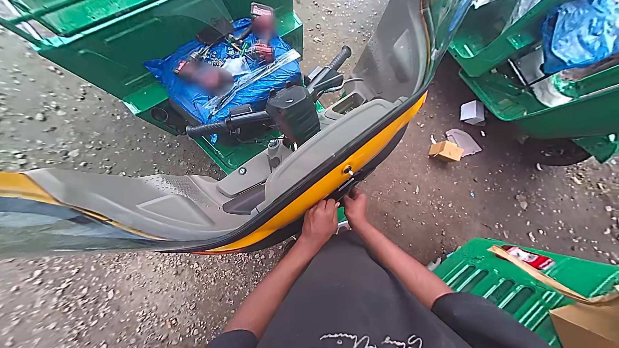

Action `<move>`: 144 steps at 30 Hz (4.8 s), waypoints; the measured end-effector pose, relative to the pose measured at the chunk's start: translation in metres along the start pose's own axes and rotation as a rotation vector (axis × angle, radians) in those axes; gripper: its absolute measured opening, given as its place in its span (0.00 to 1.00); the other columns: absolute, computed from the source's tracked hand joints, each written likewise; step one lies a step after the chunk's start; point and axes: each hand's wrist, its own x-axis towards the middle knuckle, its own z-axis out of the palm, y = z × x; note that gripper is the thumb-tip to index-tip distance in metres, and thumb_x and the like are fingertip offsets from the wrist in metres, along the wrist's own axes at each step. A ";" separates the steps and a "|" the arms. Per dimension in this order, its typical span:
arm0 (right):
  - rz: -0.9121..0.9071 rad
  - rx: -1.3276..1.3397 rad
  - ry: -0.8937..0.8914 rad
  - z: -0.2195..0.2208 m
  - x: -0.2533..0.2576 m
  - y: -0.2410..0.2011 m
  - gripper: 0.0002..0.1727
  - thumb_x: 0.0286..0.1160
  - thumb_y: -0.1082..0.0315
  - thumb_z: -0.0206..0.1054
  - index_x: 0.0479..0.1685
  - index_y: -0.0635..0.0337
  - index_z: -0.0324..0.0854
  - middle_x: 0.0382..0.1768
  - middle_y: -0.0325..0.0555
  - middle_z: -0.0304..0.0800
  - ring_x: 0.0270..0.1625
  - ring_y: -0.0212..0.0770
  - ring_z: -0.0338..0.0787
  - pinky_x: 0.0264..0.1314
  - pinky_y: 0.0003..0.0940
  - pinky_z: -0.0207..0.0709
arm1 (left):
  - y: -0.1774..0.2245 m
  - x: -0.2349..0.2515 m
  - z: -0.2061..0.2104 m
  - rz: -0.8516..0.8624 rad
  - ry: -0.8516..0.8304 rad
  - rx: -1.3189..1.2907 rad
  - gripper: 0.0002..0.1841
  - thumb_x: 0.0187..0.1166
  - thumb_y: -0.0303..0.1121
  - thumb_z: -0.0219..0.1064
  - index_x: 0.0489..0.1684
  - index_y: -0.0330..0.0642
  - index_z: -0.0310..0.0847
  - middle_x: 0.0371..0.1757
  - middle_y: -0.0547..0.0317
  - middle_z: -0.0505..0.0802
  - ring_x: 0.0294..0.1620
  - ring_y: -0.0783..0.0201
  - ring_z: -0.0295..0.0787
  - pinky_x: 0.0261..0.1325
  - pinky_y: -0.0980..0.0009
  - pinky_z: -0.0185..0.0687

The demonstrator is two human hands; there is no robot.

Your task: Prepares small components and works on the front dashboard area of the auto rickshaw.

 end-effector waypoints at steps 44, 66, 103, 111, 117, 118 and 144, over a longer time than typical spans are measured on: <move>0.599 0.627 -0.153 0.006 0.005 -0.015 0.17 0.93 0.58 0.47 0.41 0.60 0.74 0.19 0.42 0.74 0.16 0.38 0.75 0.21 0.35 0.78 | 0.000 0.006 -0.003 -0.016 0.032 0.072 0.19 0.88 0.41 0.56 0.40 0.38 0.90 0.30 0.51 0.93 0.31 0.53 0.95 0.31 0.56 0.90; 0.107 0.259 -0.502 -0.068 -0.016 -0.096 0.35 0.98 0.49 0.36 0.46 0.67 0.85 0.17 0.44 0.82 0.14 0.36 0.80 0.15 0.30 0.76 | -0.018 -0.030 -0.018 -0.094 0.032 -0.081 0.18 0.87 0.42 0.58 0.49 0.41 0.93 0.38 0.54 0.97 0.37 0.57 0.97 0.42 0.55 0.93; 0.136 0.336 -0.236 -0.040 -0.018 -0.131 0.10 0.88 0.63 0.63 0.46 0.63 0.79 0.30 0.47 0.95 0.28 0.43 0.96 0.32 0.40 0.94 | -0.071 -0.098 -0.070 -0.345 -0.368 -0.283 0.23 0.91 0.46 0.50 0.58 0.41 0.89 0.51 0.43 0.96 0.58 0.45 0.94 0.63 0.40 0.85; 0.045 0.520 -0.045 -0.027 -0.025 -0.121 0.08 0.78 0.74 0.71 0.43 0.64 0.76 0.31 0.49 0.91 0.28 0.43 0.93 0.33 0.39 0.92 | -0.076 -0.104 -0.073 -0.399 -0.336 -0.318 0.21 0.89 0.45 0.54 0.57 0.42 0.91 0.48 0.45 0.97 0.54 0.47 0.95 0.63 0.44 0.86; 0.199 0.439 -0.056 -0.016 -0.030 -0.129 0.17 0.96 0.58 0.51 0.47 0.64 0.74 0.22 0.49 0.89 0.16 0.43 0.88 0.17 0.38 0.85 | -0.079 -0.101 -0.077 -0.375 -0.399 -0.279 0.22 0.90 0.46 0.53 0.60 0.43 0.90 0.51 0.46 0.97 0.57 0.48 0.95 0.65 0.44 0.86; 0.162 0.462 -0.039 -0.015 -0.030 -0.129 0.12 0.94 0.63 0.54 0.48 0.64 0.73 0.24 0.50 0.89 0.18 0.43 0.90 0.20 0.39 0.87 | -0.078 -0.100 -0.080 -0.364 -0.403 -0.266 0.22 0.90 0.46 0.52 0.61 0.43 0.90 0.52 0.47 0.97 0.57 0.48 0.95 0.65 0.44 0.85; 0.232 0.538 0.137 0.006 -0.036 -0.133 0.16 0.95 0.56 0.51 0.47 0.61 0.73 0.19 0.45 0.80 0.13 0.37 0.77 0.13 0.30 0.73 | -0.104 -0.070 -0.103 -0.050 -0.779 -0.457 0.21 0.91 0.45 0.56 0.59 0.39 0.90 0.50 0.45 0.96 0.55 0.51 0.94 0.67 0.46 0.83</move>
